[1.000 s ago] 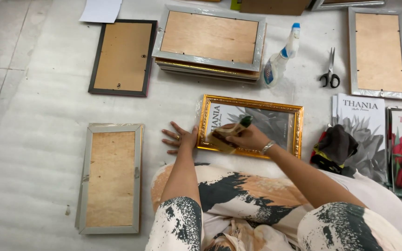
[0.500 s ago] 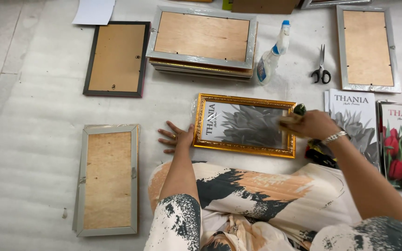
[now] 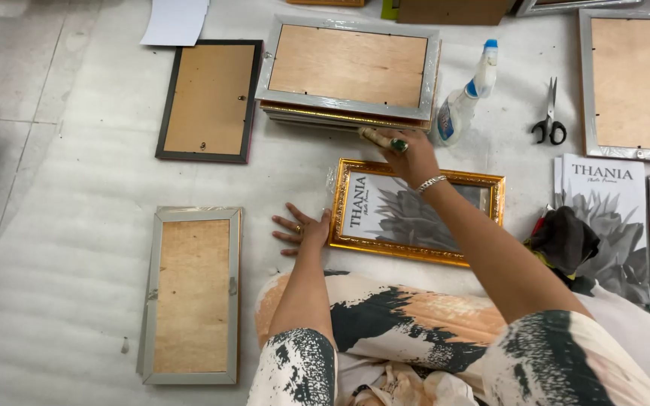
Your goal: Cleaning the glass of a picture frame using a brush and a cloth.
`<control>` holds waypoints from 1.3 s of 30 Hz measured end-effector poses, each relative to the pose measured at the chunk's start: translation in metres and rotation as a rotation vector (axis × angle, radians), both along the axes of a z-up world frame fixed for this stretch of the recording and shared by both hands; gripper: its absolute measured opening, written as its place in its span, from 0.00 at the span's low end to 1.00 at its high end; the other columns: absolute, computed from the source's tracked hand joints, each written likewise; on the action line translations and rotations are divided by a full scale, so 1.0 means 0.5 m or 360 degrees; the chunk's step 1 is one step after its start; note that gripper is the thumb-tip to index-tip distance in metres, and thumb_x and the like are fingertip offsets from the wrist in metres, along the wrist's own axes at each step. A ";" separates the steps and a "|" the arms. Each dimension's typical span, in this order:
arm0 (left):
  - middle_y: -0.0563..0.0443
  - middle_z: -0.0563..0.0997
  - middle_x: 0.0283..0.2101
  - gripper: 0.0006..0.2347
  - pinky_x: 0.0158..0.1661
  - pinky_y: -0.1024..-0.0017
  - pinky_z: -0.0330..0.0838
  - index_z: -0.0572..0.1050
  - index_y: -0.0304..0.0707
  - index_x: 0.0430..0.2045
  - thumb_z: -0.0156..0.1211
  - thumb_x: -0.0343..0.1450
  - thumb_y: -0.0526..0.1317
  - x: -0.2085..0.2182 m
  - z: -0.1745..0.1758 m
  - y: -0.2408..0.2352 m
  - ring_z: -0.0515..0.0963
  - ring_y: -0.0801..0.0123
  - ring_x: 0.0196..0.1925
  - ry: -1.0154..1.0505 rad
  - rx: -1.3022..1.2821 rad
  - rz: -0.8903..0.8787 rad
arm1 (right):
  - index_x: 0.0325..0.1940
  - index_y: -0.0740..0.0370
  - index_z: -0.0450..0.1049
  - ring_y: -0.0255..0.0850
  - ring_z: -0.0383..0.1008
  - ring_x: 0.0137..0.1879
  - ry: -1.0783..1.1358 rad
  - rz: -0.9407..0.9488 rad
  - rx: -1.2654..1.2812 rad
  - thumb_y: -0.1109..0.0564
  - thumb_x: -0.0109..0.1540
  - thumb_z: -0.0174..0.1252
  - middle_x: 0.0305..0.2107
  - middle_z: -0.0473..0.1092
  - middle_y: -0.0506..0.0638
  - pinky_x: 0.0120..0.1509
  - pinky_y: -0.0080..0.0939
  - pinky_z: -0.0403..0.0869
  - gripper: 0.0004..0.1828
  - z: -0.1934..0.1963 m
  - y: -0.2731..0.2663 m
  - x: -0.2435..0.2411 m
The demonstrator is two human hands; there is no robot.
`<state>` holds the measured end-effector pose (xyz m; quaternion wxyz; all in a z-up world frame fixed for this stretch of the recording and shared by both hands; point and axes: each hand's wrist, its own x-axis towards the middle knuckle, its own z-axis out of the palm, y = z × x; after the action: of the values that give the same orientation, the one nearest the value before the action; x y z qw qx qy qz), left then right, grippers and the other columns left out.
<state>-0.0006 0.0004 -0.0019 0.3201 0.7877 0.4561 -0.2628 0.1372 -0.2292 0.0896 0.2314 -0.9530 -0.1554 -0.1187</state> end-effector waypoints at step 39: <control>0.48 0.07 0.71 0.45 0.61 0.25 0.10 0.15 0.66 0.69 0.43 0.71 0.70 0.001 -0.007 0.003 0.09 0.36 0.72 0.0025 0.0027 0.0017 | 0.56 0.62 0.80 0.59 0.78 0.54 0.1314 -0.0141 0.0026 0.37 0.55 0.65 0.45 0.79 0.62 0.63 0.54 0.74 0.34 0.010 -0.433 -0.085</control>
<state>-0.0001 0.0017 -0.0054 0.3111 0.7859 0.4649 -0.2635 0.0946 -0.4456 0.0948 0.2766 -0.9244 -0.0073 0.2624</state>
